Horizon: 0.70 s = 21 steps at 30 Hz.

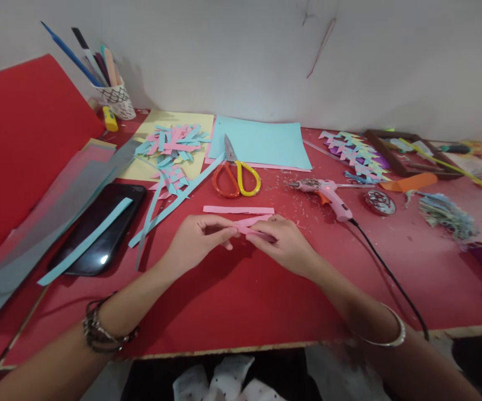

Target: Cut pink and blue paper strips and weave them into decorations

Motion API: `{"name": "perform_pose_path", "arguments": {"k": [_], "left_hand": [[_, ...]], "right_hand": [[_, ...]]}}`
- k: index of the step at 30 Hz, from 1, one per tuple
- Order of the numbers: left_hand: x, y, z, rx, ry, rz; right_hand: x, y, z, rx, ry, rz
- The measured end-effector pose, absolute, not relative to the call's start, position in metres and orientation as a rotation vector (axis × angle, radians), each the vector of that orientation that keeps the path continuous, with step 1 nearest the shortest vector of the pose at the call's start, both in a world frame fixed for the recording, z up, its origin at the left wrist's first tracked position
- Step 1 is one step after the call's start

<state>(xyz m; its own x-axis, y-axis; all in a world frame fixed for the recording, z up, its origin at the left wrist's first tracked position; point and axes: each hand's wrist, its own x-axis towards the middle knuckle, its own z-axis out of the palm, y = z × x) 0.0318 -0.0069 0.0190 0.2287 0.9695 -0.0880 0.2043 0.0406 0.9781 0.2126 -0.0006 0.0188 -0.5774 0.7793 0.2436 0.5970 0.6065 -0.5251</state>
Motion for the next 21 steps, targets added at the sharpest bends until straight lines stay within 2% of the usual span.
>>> {"name": "perform_pose_path", "arguments": {"k": [8,12,21], "left_hand": [[0.026,0.002,0.018,1.261,1.266,0.949],[0.019,0.009,0.017,1.221,1.314,1.017],[0.006,0.011,0.026,1.185,1.250,1.223]], "right_hand": [[0.223,0.007,0.018,-1.224,-2.287,0.678],[0.230,0.013,0.021,-1.249,-2.143,0.837],[0.237,0.018,0.031,-1.272,-1.782,0.963]]}}
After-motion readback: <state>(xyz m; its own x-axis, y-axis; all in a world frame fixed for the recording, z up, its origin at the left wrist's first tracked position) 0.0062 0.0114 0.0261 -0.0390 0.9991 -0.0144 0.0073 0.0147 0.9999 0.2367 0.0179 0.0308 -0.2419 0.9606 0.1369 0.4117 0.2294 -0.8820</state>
